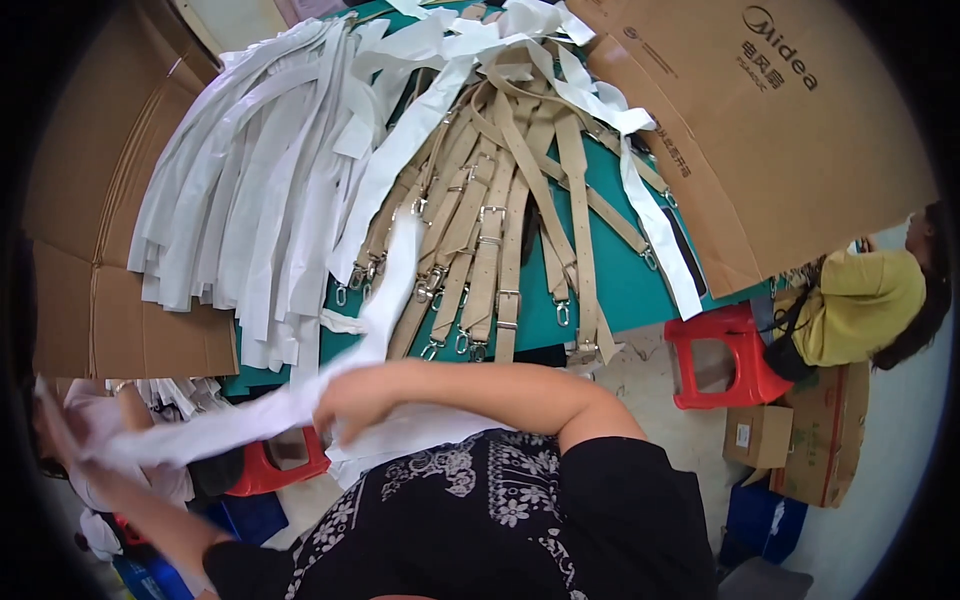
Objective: Assembling beige straps with metal buckles by wrapping them with white protective paper strips.
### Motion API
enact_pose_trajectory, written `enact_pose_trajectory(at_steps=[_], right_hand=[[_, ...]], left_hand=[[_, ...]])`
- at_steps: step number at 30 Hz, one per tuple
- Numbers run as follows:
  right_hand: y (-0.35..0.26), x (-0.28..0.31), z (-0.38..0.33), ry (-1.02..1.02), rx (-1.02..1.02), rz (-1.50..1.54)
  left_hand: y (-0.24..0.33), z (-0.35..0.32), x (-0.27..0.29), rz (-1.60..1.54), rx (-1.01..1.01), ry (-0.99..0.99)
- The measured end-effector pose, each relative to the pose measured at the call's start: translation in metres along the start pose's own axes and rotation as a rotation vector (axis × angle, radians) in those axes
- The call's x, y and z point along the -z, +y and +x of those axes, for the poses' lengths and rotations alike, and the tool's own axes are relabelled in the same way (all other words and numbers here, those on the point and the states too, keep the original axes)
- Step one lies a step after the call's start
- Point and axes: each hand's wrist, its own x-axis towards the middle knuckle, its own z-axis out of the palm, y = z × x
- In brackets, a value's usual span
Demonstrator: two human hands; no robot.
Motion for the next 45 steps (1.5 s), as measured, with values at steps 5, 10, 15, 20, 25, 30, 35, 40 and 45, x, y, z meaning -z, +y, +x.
enact_pose_trajectory(at_steps=[5, 10, 15, 20, 25, 30, 35, 40, 45], right_hand=[[-0.003, 0.052, -0.04, 0.695, -0.296, -0.267], [0.057, 0.142, -0.191, 1.313, -0.952, -0.558], [0.054, 0.145, -0.239, 0.697, -1.322, -0.581], [0.073, 0.141, -0.254, 0.751, -1.164, -0.487], [0.048, 0.154, -0.256, 1.211, -0.861, 0.287], [0.033, 0.169, -0.209, 1.321, -0.569, 0.425], [0.037, 0.187, -0.151, 1.365, -0.108, 0.425], [0.024, 0.202, -0.124, 1.45, -0.123, 1.126], [0.029, 0.196, -0.131, 1.435, -0.123, 1.208]], left_hand=[[-0.064, 0.001, 0.049, 0.032, 0.221, -0.143], [-0.068, -0.01, 0.03, 0.048, 0.275, -0.226], [-0.002, -0.062, -0.094, -0.223, 0.272, -0.478], [0.102, -0.123, -0.236, -0.687, 0.378, -1.146], [0.156, -0.146, -0.268, -0.909, 0.534, -1.235], [0.212, -0.162, -0.3, -1.153, 0.627, -1.275], [0.273, -0.184, -0.353, -1.257, -0.03, -1.005], [0.272, -0.181, -0.392, -1.31, 0.408, -1.101], [0.276, -0.176, -0.4, -1.344, 0.295, -1.142]])
